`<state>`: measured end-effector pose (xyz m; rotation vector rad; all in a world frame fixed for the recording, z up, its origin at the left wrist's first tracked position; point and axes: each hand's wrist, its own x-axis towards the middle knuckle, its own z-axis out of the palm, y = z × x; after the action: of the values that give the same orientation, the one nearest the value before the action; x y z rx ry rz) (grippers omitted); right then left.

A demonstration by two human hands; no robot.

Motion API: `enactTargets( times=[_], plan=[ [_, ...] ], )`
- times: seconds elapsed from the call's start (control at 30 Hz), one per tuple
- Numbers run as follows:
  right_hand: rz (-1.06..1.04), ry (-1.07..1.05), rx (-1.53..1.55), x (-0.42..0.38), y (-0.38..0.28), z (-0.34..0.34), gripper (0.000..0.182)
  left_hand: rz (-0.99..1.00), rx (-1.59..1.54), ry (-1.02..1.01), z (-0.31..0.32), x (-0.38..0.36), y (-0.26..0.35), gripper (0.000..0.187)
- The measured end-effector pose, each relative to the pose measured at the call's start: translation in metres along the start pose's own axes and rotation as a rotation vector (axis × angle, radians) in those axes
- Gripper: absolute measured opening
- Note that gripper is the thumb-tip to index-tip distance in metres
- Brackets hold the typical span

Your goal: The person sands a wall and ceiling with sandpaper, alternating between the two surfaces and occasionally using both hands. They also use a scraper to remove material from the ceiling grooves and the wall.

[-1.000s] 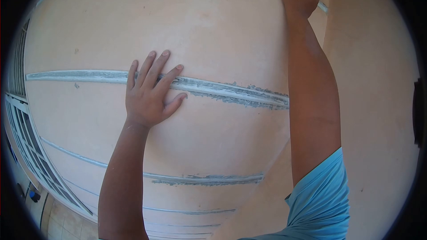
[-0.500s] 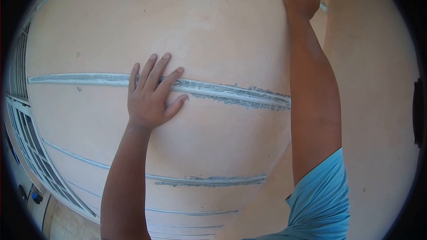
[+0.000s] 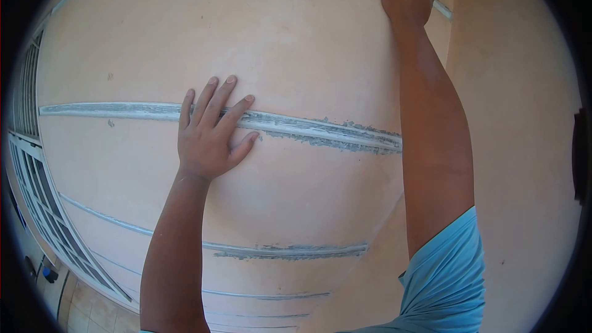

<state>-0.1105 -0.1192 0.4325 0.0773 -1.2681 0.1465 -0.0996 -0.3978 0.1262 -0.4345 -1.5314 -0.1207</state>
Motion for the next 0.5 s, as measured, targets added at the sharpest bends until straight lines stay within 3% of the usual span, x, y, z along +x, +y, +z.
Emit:
enactTargets(
  times=[0.03, 0.17, 0.23, 0.37, 0.43, 0.5],
  plan=[
    [-0.111, -0.016, -0.112, 0.0, 0.006, 0.004, 0.037, -0.006, 0.007, -0.006, 0.0, 0.0, 0.0, 0.054],
    [-0.161, -0.065, -0.234, 0.002, -0.007, -0.025, 0.037, -0.005, 0.019, 0.004, 0.001, 0.001, 0.0, 0.054],
    [0.053, -0.295, -0.347, 0.007, -0.029, -0.046, 0.037, -0.002, 0.018, 0.007, 0.001, 0.001, 0.0, 0.054],
    [0.064, -0.207, -0.035, 0.004, -0.028, -0.015, 0.036, -0.004, 0.004, 0.012, 0.001, 0.001, 0.0, 0.053],
    [-0.21, 0.047, 0.138, -0.002, -0.013, 0.011, 0.032, -0.002, 0.011, 0.006, 0.0, 0.001, 0.001, 0.053],
    [-0.158, -0.066, 0.122, 0.004, -0.008, -0.023, 0.032, 0.0, 0.02, -0.002, 0.0, 0.003, 0.0, 0.053]
  ],
)
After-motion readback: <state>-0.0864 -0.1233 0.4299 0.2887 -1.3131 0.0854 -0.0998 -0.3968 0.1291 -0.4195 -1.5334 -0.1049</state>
